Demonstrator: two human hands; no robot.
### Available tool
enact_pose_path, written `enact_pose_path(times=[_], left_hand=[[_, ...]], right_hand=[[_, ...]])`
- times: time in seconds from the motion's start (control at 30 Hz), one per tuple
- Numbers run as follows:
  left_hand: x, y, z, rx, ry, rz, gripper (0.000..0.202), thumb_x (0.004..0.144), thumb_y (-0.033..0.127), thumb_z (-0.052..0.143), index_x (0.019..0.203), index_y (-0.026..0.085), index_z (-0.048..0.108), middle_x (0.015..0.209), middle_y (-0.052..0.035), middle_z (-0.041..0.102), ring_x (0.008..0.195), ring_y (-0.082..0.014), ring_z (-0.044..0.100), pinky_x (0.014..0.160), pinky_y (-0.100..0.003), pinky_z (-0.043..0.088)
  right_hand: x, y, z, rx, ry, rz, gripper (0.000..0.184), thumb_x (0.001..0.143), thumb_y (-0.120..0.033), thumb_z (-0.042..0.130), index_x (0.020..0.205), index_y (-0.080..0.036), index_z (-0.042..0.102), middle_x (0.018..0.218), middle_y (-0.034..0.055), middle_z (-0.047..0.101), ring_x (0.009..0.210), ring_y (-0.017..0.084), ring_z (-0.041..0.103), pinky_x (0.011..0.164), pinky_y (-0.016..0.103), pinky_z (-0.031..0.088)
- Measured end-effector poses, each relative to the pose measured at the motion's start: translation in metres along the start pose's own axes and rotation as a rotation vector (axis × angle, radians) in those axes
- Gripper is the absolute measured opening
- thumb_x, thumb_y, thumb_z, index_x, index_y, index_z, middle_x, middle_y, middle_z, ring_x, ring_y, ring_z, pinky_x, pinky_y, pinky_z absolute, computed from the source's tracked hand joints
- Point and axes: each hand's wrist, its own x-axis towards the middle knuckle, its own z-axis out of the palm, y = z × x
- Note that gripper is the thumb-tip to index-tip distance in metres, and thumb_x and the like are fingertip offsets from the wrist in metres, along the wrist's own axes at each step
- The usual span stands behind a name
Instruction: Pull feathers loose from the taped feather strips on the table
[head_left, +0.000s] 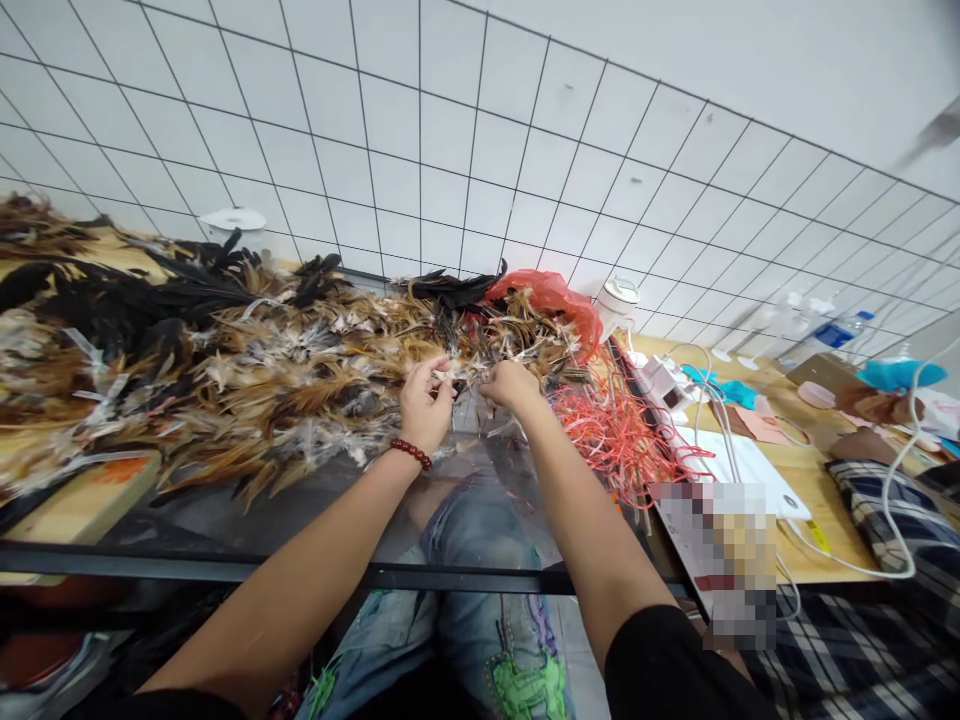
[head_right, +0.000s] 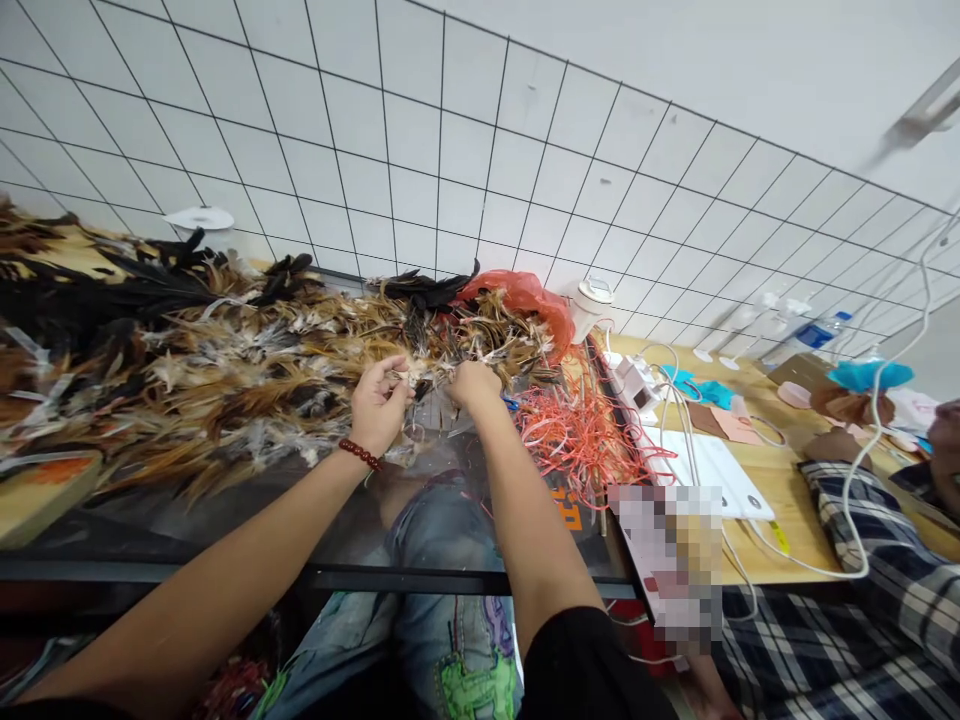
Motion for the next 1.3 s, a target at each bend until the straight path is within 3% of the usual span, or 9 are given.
enact_pose_path(times=[0.13,0.3,0.4,0.53,0.6,0.7,1.0,1.17,1.3], left_hand=[[0.001,0.000,0.002,-0.031,0.001,-0.043,0.036,0.077,0.015,0.054,0.112,0.018,0.060,0.110,-0.0089,0.060,0.065,-0.0090,0.062,0.058,-0.020,0.050],[0.003,0.007,0.001,-0.081,0.040,-0.156,0.034,0.075,0.012,0.055,0.109,0.016,0.060,0.107,-0.0087,0.061,0.061,-0.0082,0.060,0.057,-0.021,0.050],[0.004,0.012,-0.001,-0.140,0.069,-0.220,0.032,0.074,0.012,0.055,0.106,0.015,0.059,0.100,-0.0070,0.062,0.058,-0.0077,0.058,0.055,-0.021,0.049],[0.006,0.013,-0.001,-0.218,0.075,-0.266,0.025,0.071,0.016,0.062,0.096,0.014,0.061,0.086,-0.0035,0.064,0.055,-0.0079,0.057,0.053,-0.022,0.048],[0.007,0.012,0.000,-0.264,0.055,-0.287,0.025,0.069,0.021,0.067,0.092,0.014,0.061,0.081,-0.0030,0.066,0.054,-0.0082,0.057,0.053,-0.022,0.048],[0.007,0.011,0.000,-0.308,0.036,-0.325,0.031,0.067,0.029,0.072,0.091,0.013,0.062,0.081,-0.0044,0.068,0.054,-0.0084,0.058,0.053,-0.023,0.049],[0.001,0.015,0.002,-0.218,-0.155,-0.330,0.032,0.062,0.037,0.076,0.081,0.013,0.069,0.060,-0.0014,0.066,0.048,-0.0098,0.057,0.049,-0.023,0.046],[0.002,0.013,0.000,-0.231,-0.066,-0.330,0.030,0.063,0.035,0.074,0.079,0.013,0.065,0.058,-0.0013,0.065,0.046,-0.0097,0.056,0.047,-0.022,0.045],[0.003,0.014,-0.002,-0.224,0.021,-0.299,0.030,0.065,0.036,0.072,0.083,0.013,0.063,0.062,-0.0013,0.065,0.048,-0.0098,0.056,0.049,-0.023,0.047]], right_hand=[[0.006,0.015,-0.015,-0.010,-0.159,-0.072,0.017,0.065,-0.031,0.074,0.077,-0.019,0.074,0.089,0.0107,0.073,0.088,0.024,0.067,0.075,0.030,0.049],[0.027,0.007,-0.002,0.081,0.191,0.060,0.033,0.080,-0.038,0.058,0.103,-0.017,0.071,0.107,0.0168,0.069,0.099,0.027,0.064,0.079,0.035,0.047],[0.032,0.000,0.001,0.160,0.080,0.032,0.022,0.075,-0.026,0.063,0.090,-0.014,0.072,0.095,0.0155,0.070,0.087,0.023,0.065,0.075,0.031,0.046],[0.023,0.002,-0.017,0.606,-0.185,-0.333,0.022,0.070,-0.036,0.067,0.064,-0.015,0.065,0.056,-0.0022,0.056,0.054,0.009,0.047,0.057,0.023,0.036],[0.016,0.003,-0.025,0.752,-0.145,-0.412,0.027,0.067,-0.038,0.068,0.056,-0.016,0.058,0.048,-0.0063,0.046,0.048,0.006,0.037,0.052,0.022,0.030],[0.010,0.002,-0.025,0.838,-0.038,-0.331,0.023,0.064,-0.032,0.070,0.055,-0.016,0.055,0.046,-0.0069,0.047,0.046,0.006,0.037,0.049,0.022,0.028],[0.002,-0.004,-0.010,1.058,-0.184,-0.299,0.023,0.061,-0.031,0.074,0.063,-0.017,0.056,0.048,-0.0058,0.053,0.045,0.007,0.043,0.047,0.021,0.032],[0.006,0.003,-0.020,1.386,0.189,-0.165,0.028,0.068,-0.029,0.068,0.091,-0.018,0.058,0.060,-0.0069,0.054,0.049,0.007,0.045,0.049,0.020,0.036],[0.011,0.025,-0.026,1.179,0.351,-0.080,0.018,0.073,-0.027,0.063,0.087,-0.017,0.062,0.068,-0.0020,0.061,0.059,0.010,0.052,0.061,0.023,0.044]])
